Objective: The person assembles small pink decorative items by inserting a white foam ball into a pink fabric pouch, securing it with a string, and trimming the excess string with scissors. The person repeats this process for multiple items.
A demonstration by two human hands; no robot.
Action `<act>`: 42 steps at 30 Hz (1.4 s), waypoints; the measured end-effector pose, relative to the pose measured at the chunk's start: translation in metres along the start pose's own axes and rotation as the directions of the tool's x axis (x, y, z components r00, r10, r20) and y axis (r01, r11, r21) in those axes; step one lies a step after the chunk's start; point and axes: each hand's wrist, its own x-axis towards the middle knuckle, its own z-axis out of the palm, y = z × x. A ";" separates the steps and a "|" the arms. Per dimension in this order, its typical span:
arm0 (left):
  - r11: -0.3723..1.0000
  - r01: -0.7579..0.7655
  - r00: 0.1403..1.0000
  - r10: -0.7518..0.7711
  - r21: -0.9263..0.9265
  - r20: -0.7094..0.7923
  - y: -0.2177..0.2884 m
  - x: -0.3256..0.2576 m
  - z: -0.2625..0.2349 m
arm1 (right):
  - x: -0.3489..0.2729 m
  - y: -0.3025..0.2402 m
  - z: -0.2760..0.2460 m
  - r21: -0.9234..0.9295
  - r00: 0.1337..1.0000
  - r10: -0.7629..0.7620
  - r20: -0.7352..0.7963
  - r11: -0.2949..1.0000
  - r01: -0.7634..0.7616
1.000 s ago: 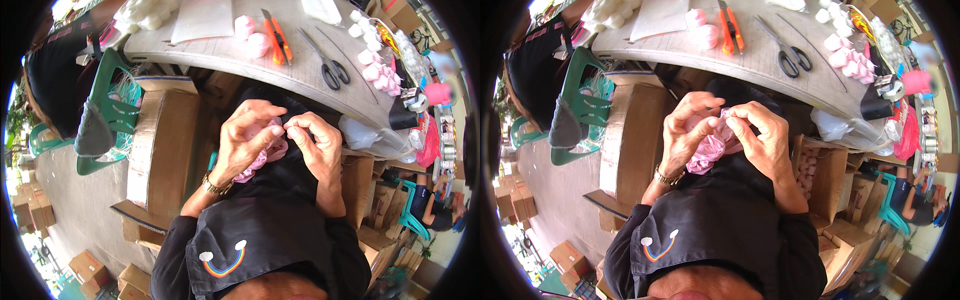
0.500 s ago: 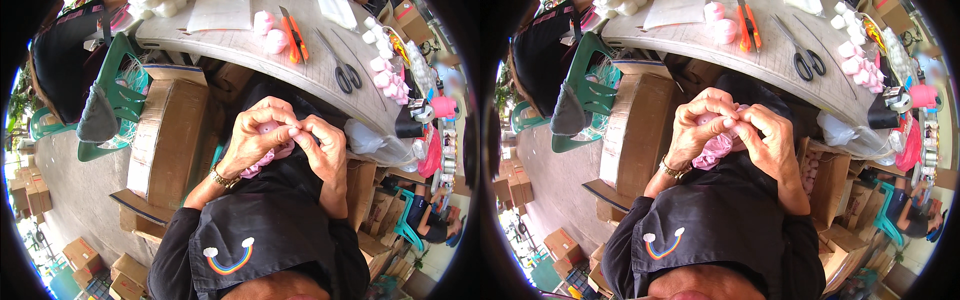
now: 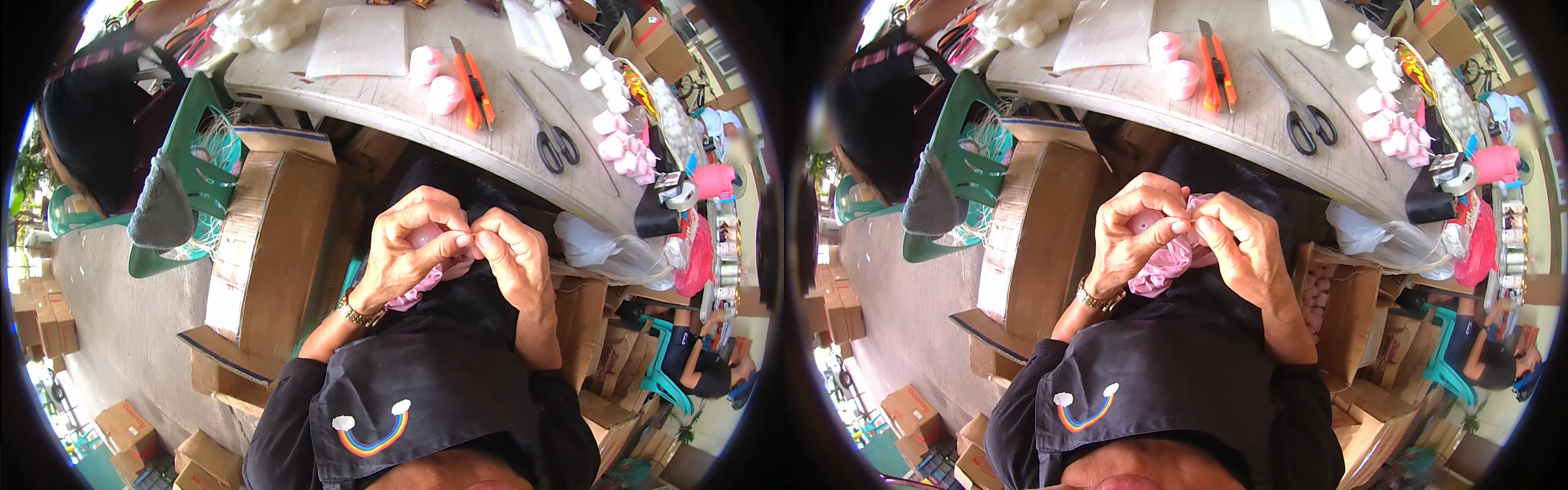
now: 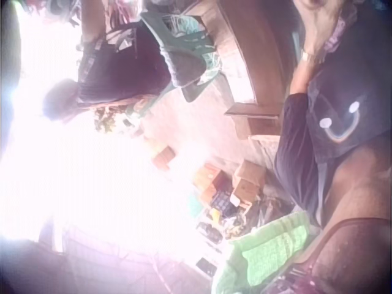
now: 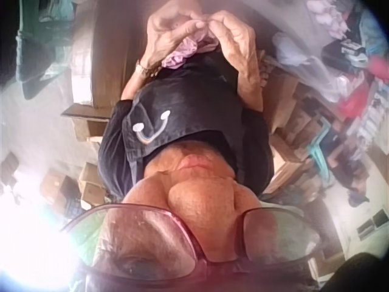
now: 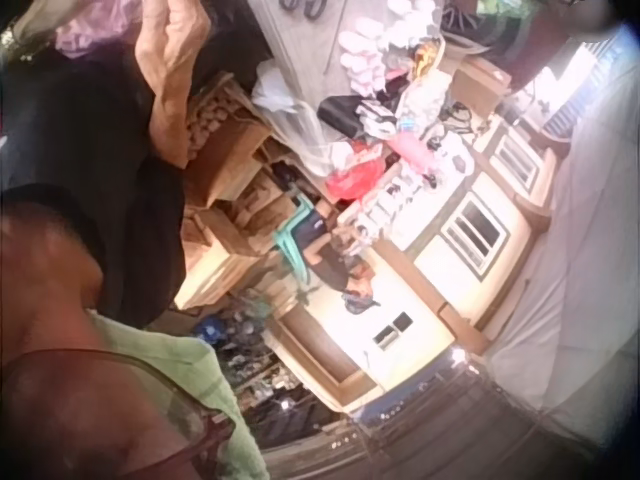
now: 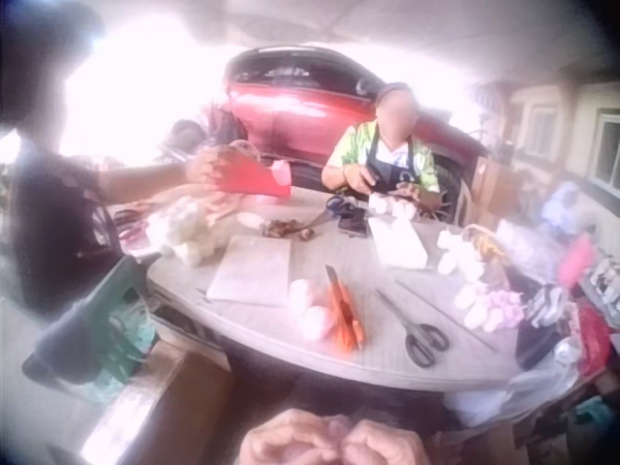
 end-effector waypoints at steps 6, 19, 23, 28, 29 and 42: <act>0.997 -0.028 0.996 0.023 -0.066 -0.087 -0.005 -0.001 0.007 | -0.003 0.003 0.009 0.281 0.993 0.050 -0.103 0.960 -0.019; 0.995 0.021 0.995 -0.030 -0.095 -0.091 -0.001 0.001 0.011 | 0.002 0.003 0.009 -0.265 0.941 -0.240 -0.238 0.948 0.175; 0.998 -0.003 0.996 -0.002 -0.058 -0.090 -0.003 0.001 0.011 | 0.001 0.004 0.008 -0.231 0.957 -0.197 -0.212 0.962 0.147; 0.981 0.101 0.987 -0.120 -0.167 -0.111 0.000 0.000 0.011 | 0.000 0.001 0.011 0.039 0.966 -0.072 -0.250 0.996 0.085; 0.974 0.113 0.985 -0.136 -0.196 -0.110 0.002 0.000 0.011 | 0.001 0.001 0.014 0.113 0.973 -0.073 -0.220 0.989 0.100; 0.084 0.176 0.946 -0.291 -0.981 0.144 -0.016 -0.004 0.012 | -0.005 0.007 0.022 -0.239 0.917 -0.290 -0.275 0.944 0.228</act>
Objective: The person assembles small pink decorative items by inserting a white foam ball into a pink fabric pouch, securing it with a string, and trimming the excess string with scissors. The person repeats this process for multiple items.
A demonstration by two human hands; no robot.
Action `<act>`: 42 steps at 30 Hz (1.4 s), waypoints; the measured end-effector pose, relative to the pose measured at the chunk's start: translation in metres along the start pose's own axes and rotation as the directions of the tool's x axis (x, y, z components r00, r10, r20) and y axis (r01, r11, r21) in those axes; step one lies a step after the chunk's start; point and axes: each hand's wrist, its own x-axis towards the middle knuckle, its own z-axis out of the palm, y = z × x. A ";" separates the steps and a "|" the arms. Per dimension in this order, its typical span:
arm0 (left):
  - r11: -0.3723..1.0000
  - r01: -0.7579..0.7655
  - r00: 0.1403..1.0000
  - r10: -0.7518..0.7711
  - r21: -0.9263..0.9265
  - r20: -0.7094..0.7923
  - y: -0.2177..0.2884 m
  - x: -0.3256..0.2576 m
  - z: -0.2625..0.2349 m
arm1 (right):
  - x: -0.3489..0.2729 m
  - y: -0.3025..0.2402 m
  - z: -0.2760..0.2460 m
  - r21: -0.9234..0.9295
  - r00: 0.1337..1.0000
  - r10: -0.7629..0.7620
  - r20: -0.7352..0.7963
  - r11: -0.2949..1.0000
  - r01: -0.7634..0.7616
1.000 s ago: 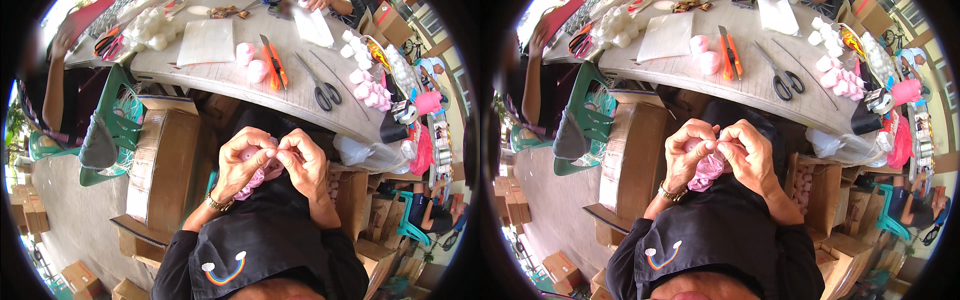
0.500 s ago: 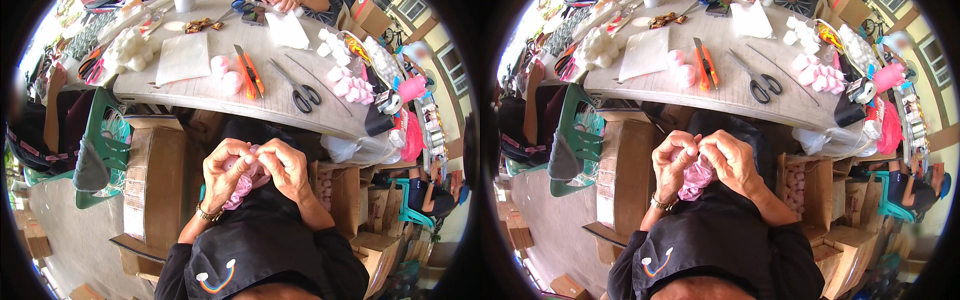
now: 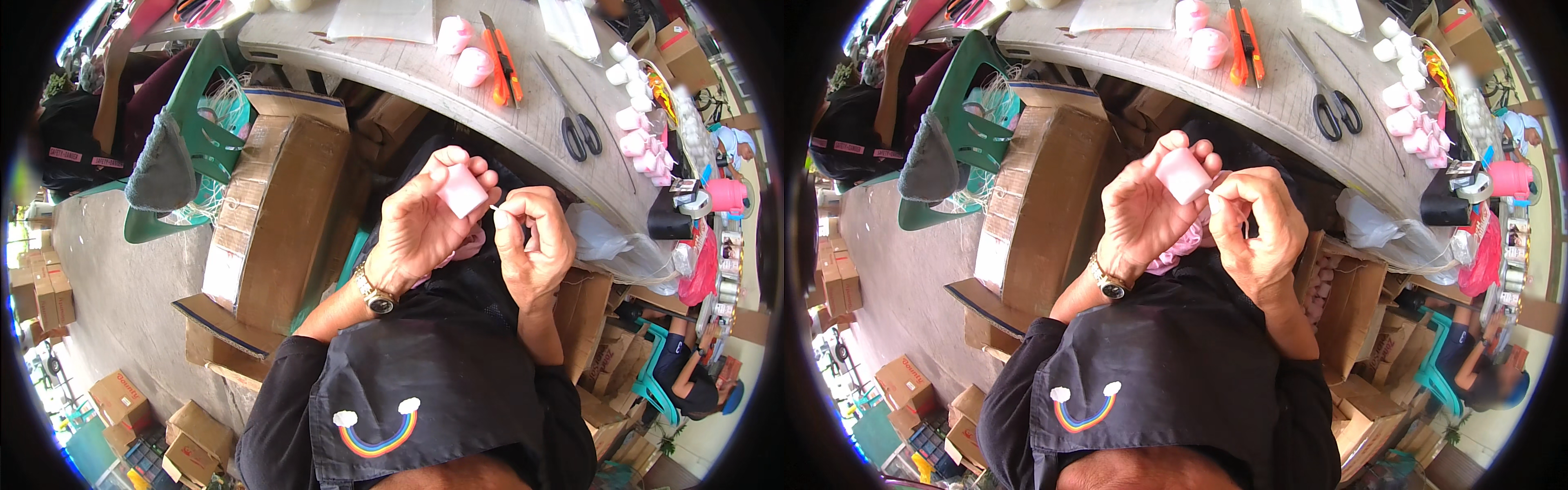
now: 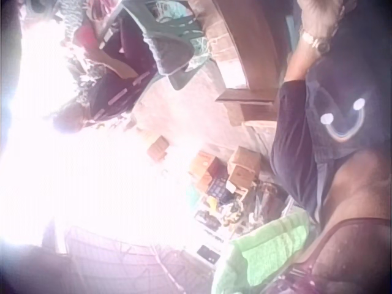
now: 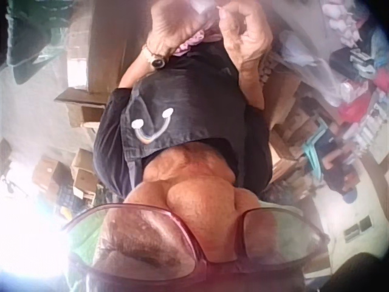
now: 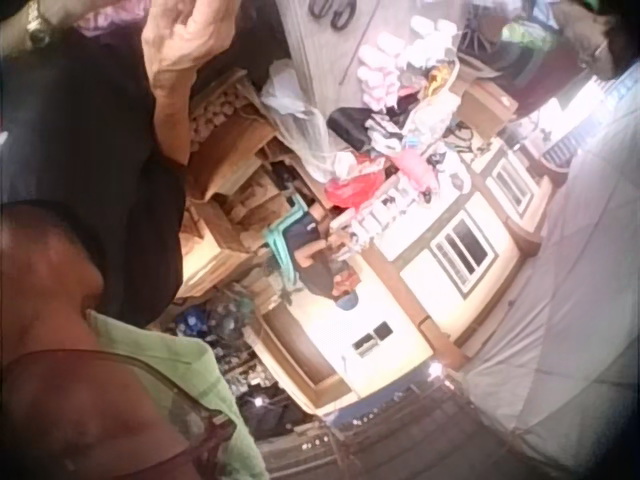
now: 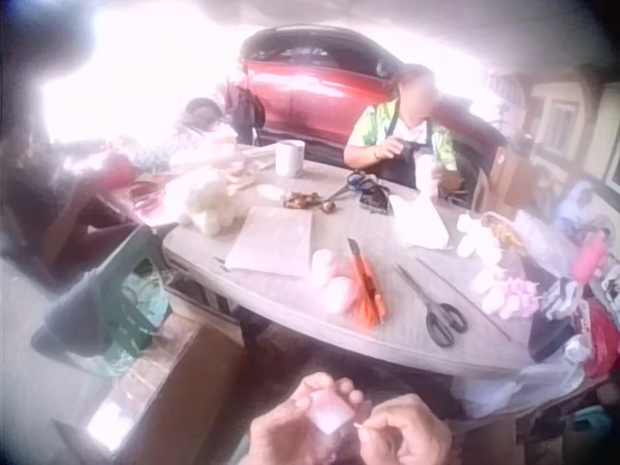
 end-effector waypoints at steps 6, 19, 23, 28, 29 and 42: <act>0.968 0.087 0.990 -0.109 -0.234 -0.086 -0.008 -0.001 0.000 | 0.004 0.002 0.010 -0.339 0.959 -0.277 -0.062 0.909 0.240; 0.984 0.036 0.997 -0.047 -0.174 -0.057 -0.011 0.001 -0.001 | 0.012 0.001 0.019 -0.378 0.949 -0.314 -0.026 0.882 0.281; 0.989 0.026 0.999 -0.031 -0.145 -0.027 -0.011 0.000 -0.002 | 0.013 0.003 0.020 -0.367 0.949 -0.313 -0.029 0.887 0.281; 0.999 -0.010 0.999 0.009 -0.031 -0.043 -0.011 -0.001 -0.002 | 0.012 0.008 0.021 -0.381 0.946 -0.325 -0.009 0.876 0.297; 1.000 -0.015 0.999 0.015 -0.012 -0.043 -0.011 -0.002 -0.002 | 0.012 0.008 0.021 -0.376 0.952 -0.306 -0.008 0.883 0.281; 0.932 -0.233 0.969 0.246 0.276 -0.012 -0.014 0.002 -0.006 | 0.012 0.005 0.020 -0.397 0.973 -0.231 0.009 0.892 0.216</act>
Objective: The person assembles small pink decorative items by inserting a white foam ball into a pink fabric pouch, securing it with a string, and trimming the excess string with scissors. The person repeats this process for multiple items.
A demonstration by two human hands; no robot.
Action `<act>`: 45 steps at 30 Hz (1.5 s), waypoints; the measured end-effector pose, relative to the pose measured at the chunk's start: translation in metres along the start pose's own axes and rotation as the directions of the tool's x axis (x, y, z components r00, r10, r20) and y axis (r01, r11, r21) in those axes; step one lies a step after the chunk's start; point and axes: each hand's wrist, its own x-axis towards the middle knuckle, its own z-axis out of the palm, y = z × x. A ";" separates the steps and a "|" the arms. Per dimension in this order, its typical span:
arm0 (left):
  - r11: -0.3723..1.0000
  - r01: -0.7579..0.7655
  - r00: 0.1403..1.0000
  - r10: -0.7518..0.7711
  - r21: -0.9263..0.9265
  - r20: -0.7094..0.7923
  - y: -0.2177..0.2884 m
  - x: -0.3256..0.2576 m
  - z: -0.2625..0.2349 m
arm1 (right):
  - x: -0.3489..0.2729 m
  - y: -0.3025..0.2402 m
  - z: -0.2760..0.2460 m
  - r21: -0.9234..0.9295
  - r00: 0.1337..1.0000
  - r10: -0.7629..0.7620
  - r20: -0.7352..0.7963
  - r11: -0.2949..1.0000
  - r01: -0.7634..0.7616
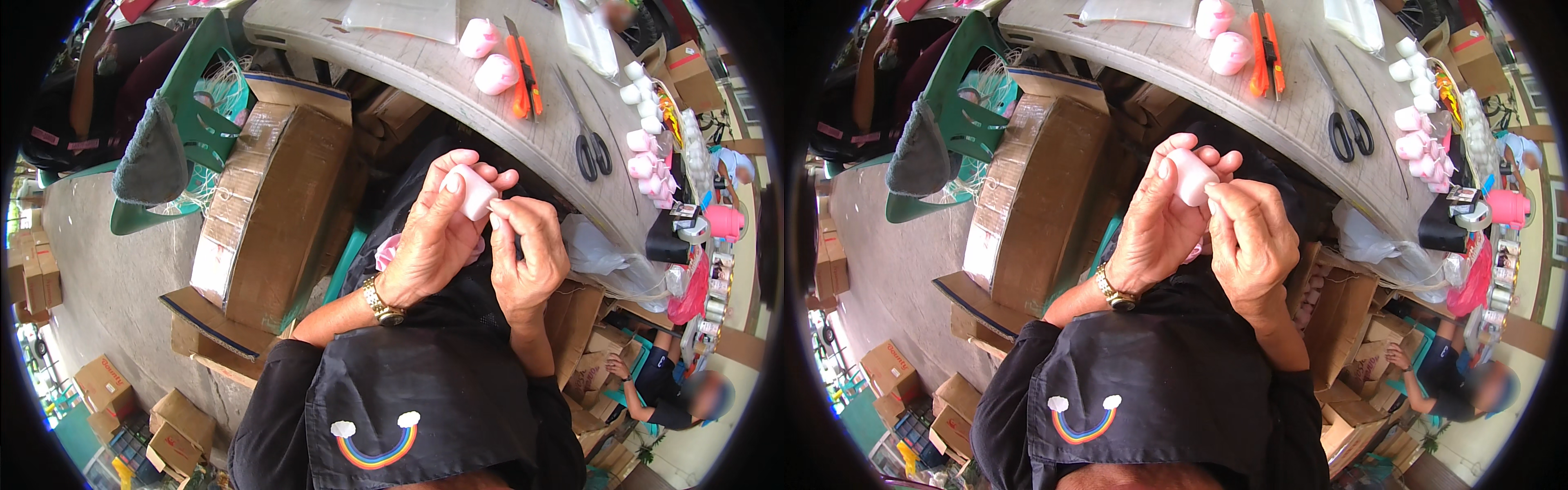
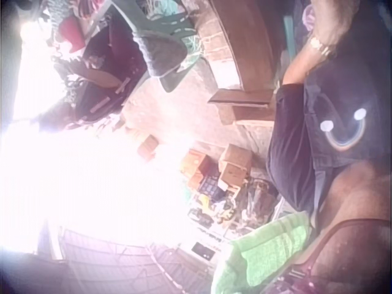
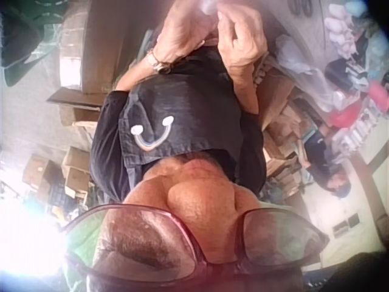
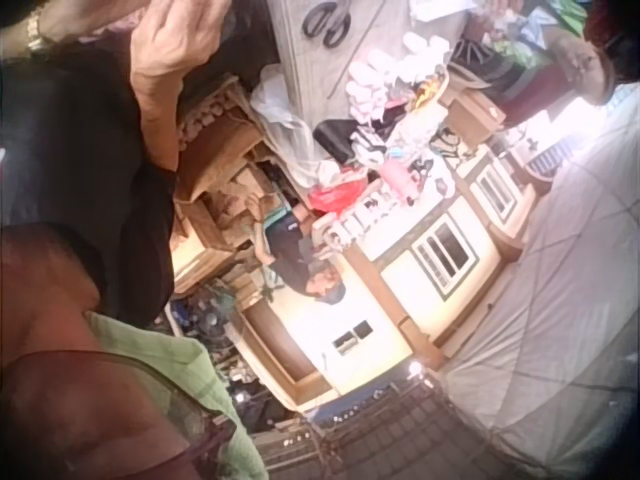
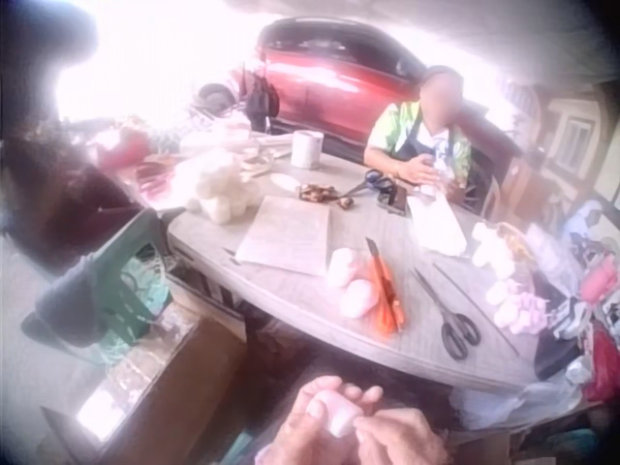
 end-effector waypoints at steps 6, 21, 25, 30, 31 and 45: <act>0.996 -0.029 1.000 0.028 0.087 0.003 -0.001 -0.002 0.002 | -0.006 0.005 0.006 0.242 0.988 0.149 0.050 0.958 -0.156; 0.945 -0.165 0.986 0.165 0.283 0.025 0.000 -0.001 -0.004 | -0.011 0.005 -0.005 0.289 0.896 0.391 0.212 0.851 -0.439; 0.942 -0.149 0.989 0.147 0.300 0.027 -0.001 -0.002 -0.003 | -0.009 0.003 -0.002 0.226 0.917 0.347 0.197 0.894 -0.387; 0.930 -0.171 0.985 0.174 0.326 0.020 0.001 -0.002 -0.003 | -0.007 0.001 -0.004 0.351 0.892 0.384 0.240 0.822 -0.448; 0.928 -0.169 0.984 0.176 0.331 0.009 0.001 -0.002 -0.004 | -0.007 0.001 -0.004 0.316 0.896 0.366 0.251 0.844 -0.434; 0.904 -0.138 0.989 0.147 0.405 0.008 0.005 -0.003 -0.004 | -0.016 0.010 -0.010 0.452 0.835 0.402 0.376 0.707 -0.544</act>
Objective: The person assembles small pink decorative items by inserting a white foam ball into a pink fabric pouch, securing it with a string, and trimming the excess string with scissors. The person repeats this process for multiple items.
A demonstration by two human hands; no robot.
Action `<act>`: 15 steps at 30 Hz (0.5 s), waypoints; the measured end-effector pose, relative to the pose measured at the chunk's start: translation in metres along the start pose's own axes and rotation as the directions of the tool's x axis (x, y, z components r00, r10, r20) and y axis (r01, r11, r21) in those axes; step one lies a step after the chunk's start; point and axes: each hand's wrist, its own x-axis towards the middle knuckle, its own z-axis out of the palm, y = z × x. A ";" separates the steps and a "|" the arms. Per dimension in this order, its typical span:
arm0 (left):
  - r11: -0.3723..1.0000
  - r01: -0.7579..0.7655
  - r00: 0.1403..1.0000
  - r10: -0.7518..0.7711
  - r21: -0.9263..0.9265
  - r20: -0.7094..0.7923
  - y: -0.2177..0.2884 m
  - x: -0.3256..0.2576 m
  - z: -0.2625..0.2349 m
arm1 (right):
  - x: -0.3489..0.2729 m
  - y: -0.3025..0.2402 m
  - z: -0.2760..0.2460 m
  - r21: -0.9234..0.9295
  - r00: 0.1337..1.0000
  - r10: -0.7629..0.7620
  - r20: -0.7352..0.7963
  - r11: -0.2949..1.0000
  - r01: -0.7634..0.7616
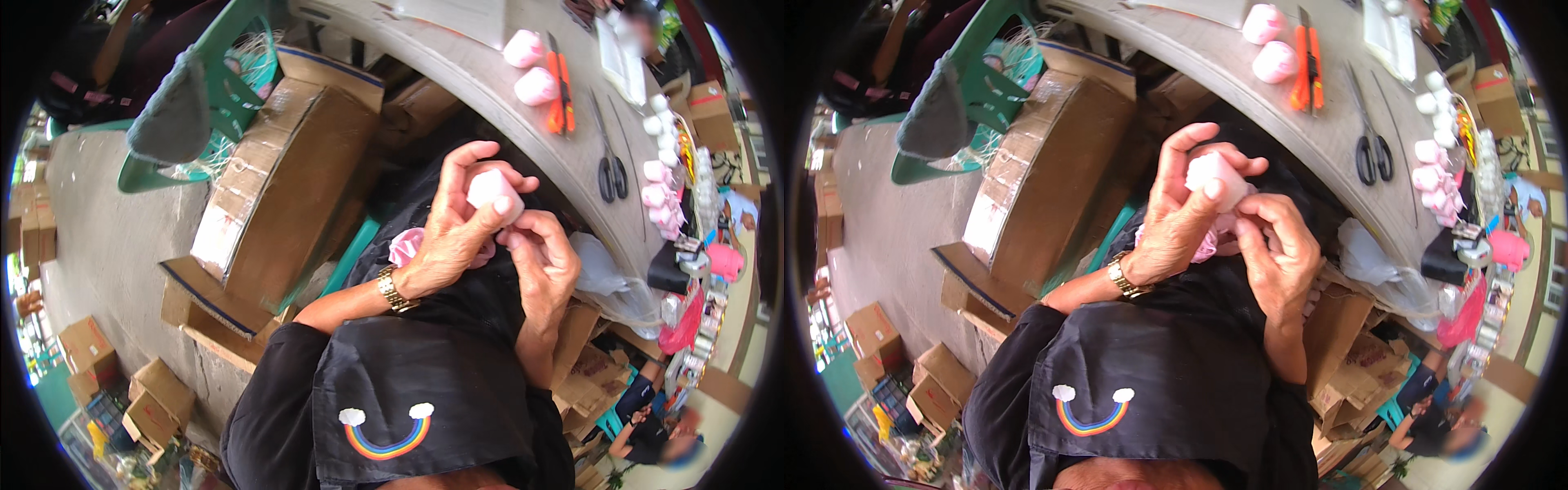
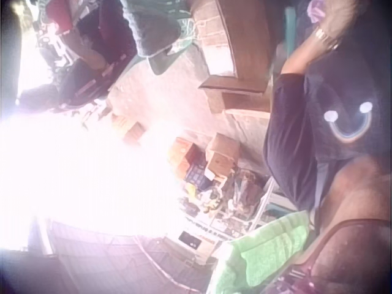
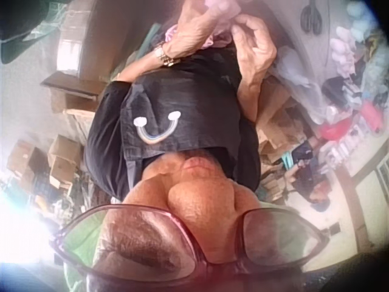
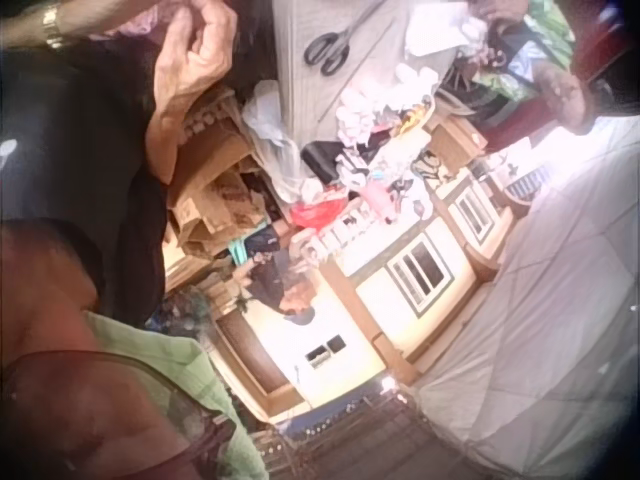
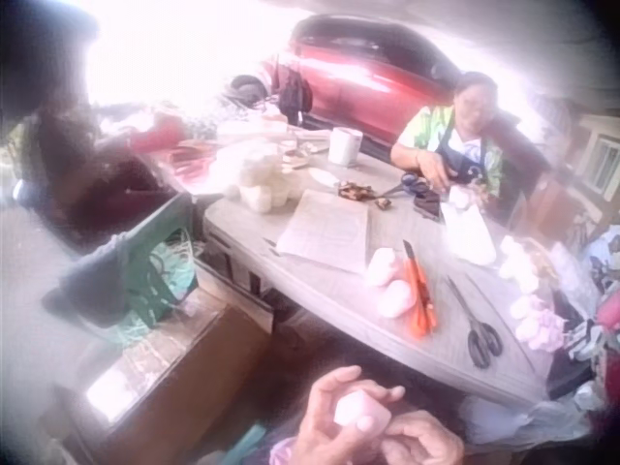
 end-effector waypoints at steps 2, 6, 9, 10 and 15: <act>1.000 -0.020 0.999 0.020 0.006 0.030 0.000 0.000 0.001 | 0.000 -0.001 0.000 -0.026 0.998 -0.051 -0.022 0.998 0.050; 0.999 0.015 0.999 -0.017 0.032 0.043 0.001 -0.003 0.003 | -0.001 -0.002 0.006 0.041 0.992 -0.007 -0.126 0.999 0.012; 0.999 -0.006 0.999 0.003 0.047 0.046 0.000 -0.004 0.002 | 0.000 -0.002 0.006 0.058 0.995 -0.015 -0.102 0.998 0.021; 0.999 -0.010 0.999 0.009 0.035 0.048 -0.001 -0.003 0.002 | 0.001 -0.002 0.005 0.056 0.997 0.001 -0.076 0.998 0.004; 0.999 0.051 0.999 -0.051 -0.013 0.017 -0.001 -0.002 0.000 | 0.001 -0.003 0.000 0.023 0.998 -0.067 0.011 0.998 0.067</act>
